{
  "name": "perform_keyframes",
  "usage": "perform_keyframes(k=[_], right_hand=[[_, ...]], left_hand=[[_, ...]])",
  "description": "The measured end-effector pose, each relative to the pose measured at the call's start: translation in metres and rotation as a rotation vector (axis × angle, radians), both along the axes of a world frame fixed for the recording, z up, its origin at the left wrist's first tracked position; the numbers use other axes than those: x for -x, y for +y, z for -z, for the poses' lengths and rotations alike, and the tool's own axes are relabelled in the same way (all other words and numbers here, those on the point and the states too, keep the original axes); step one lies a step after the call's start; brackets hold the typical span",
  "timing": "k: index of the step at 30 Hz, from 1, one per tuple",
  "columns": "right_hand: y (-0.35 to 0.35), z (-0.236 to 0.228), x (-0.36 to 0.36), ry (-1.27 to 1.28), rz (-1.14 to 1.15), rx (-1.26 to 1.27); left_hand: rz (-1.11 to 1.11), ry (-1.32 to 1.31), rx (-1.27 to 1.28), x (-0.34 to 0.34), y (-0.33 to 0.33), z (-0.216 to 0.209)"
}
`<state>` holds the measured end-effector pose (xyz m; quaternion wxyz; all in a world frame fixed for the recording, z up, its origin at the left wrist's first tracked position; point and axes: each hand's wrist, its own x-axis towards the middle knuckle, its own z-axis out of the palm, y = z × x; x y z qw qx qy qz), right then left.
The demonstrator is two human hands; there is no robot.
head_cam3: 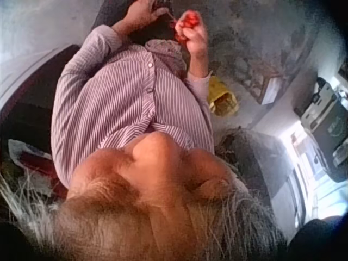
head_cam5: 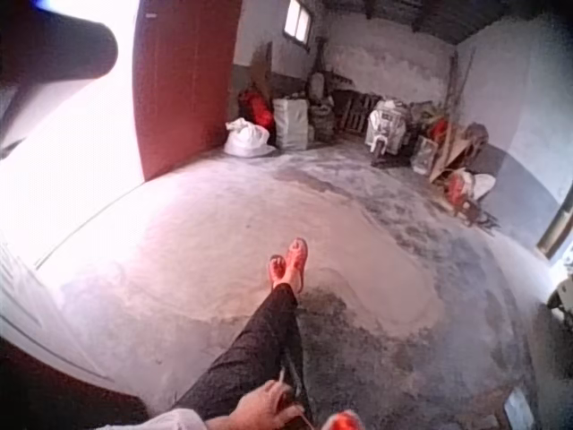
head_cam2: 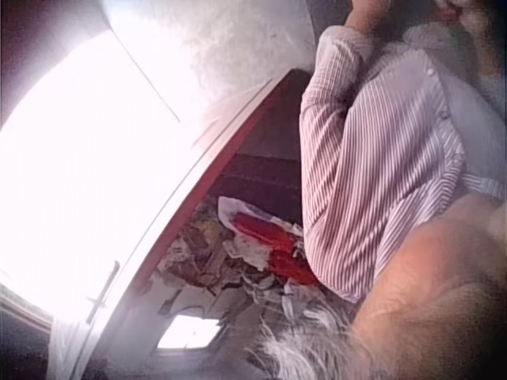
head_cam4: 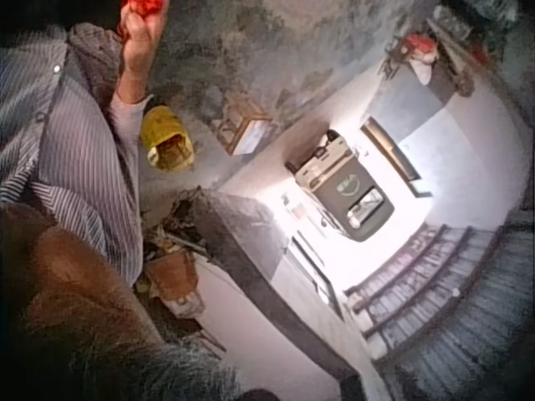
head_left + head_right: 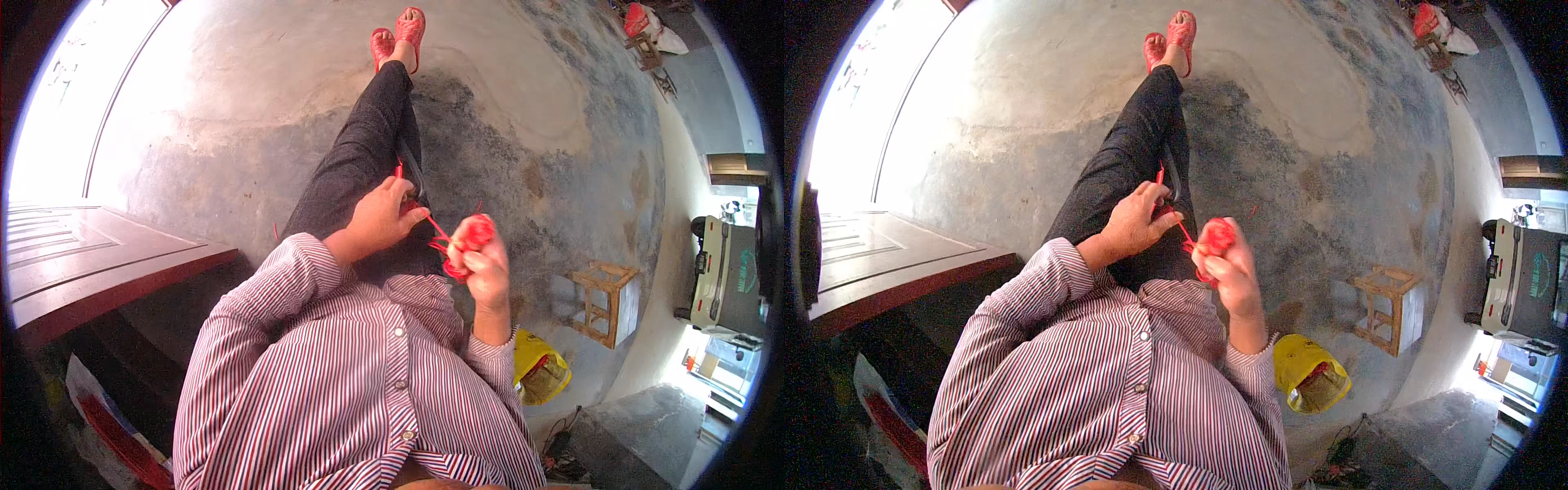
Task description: The recorder wraps and ties red plastic cords around a small red plastic frame template.
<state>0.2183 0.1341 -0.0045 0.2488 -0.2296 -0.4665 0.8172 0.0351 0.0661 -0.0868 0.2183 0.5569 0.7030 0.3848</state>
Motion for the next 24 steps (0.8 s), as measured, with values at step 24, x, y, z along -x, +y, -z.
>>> perform_keyframes(k=[24], right_hand=[[0.017, 0.042, 0.037, -0.511, 0.241, -1.300]], left_hand=[[-0.080, -0.657, 0.115, -0.001, 0.020, -0.023]])
